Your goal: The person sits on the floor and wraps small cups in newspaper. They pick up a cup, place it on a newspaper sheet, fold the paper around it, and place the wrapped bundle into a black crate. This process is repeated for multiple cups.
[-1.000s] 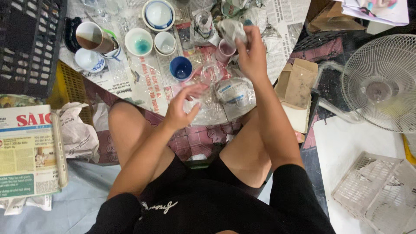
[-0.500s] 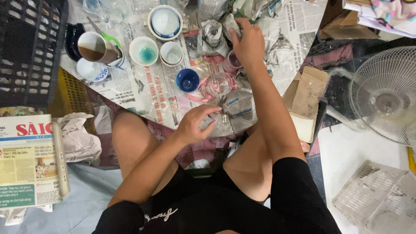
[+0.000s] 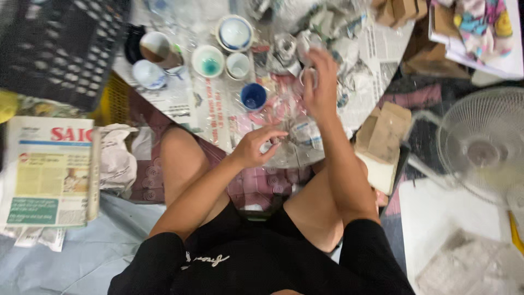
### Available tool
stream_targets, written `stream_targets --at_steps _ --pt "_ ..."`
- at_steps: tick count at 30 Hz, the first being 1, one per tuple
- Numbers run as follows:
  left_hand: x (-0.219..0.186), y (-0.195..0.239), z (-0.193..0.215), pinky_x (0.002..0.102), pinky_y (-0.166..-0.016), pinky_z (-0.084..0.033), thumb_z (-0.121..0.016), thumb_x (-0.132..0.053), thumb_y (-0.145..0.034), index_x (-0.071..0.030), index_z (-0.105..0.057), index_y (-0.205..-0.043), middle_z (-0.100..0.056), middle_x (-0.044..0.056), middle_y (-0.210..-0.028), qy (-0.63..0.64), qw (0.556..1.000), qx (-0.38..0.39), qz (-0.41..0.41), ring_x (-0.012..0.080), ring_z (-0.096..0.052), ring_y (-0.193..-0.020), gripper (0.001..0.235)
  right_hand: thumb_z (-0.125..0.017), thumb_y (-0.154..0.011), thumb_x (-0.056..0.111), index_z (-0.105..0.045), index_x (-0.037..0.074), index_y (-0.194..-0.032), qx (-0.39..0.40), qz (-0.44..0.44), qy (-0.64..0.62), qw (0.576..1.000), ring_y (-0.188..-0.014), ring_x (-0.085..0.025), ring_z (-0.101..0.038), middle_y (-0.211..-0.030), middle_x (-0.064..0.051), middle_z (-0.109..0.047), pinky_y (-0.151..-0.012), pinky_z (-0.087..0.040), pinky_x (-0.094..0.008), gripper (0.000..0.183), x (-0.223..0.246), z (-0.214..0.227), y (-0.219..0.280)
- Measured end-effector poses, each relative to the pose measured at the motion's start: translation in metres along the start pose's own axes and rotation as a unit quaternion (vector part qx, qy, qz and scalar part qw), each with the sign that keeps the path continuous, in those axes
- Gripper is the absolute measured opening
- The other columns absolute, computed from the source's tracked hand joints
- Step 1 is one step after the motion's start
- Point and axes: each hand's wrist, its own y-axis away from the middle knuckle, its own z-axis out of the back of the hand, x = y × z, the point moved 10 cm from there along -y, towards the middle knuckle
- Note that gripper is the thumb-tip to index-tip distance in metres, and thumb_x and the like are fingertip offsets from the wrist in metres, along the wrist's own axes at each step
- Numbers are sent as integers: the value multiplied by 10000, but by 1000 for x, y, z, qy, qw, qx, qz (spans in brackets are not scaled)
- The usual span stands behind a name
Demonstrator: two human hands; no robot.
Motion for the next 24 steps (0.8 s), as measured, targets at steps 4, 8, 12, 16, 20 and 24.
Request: stream_targets --at_steps 4,8,12,16,20,24 --pt "-1 2 28 294 -806 -579 -697 27 -897 -57 -659 -1247 -718 95 -1097 77 994 -14 82 182 -711 -873 362 -556 -1050 18 -556 24 -1342 28 8 -121 992 -1342 -349 -553 -1393 -181 -582 -1161 -428 -426 292 73 -16 23" --pt "-25 -5 102 287 -833 -585 -703 37 -901 -32 -661 -1235 -718 103 -1094 51 996 -58 47 181 -729 -934 343 -502 -1065 136 -452 44 -1460 85 -51 -281 955 -1384 -299 -490 -1546 -178 -422 -1089 -488 -410 409 119 -37 45" --pt "-43 -6 198 299 -839 -586 -735 -11 -906 -16 -701 -1162 -735 118 -1059 -71 992 -96 48 181 -734 -936 259 -486 -1088 163 -364 76 -1520 99 -58 -387 915 -1416 -285 -461 -1602 -163 -370 -1102 -492 -444 457 158 -56 61" --pt "-29 -14 319 295 -818 -577 -676 -49 -999 -16 -724 -1136 -758 145 -1094 -163 972 -145 89 176 -722 -928 149 -503 -1077 175 -332 91 -1518 129 -56 -432 891 -1373 -282 -486 -1592 -166 -353 -1071 -498 -446 481 192 -68 76" --pt "61 -30 454 293 -779 -585 -488 -93 -1140 -48 -706 -1226 -789 36 -1024 -194 945 -199 175 120 -761 -930 238 -496 -1073 212 -333 107 -1504 142 -55 -459 875 -1312 -262 -510 -1602 -166 -353 -1014 -524 -416 472 215 -84 88" --pt "148 -41 528 349 -745 -579 -540 -133 -1087 -25 -700 -1151 -761 119 -956 -260 926 -163 221 188 -763 -862 203 -506 -1078 210 -331 75 -1489 186 -88 -473 857 -1286 -264 -509 -1590 -198 -322 -1020 -510 -422 466 231 -99 108"
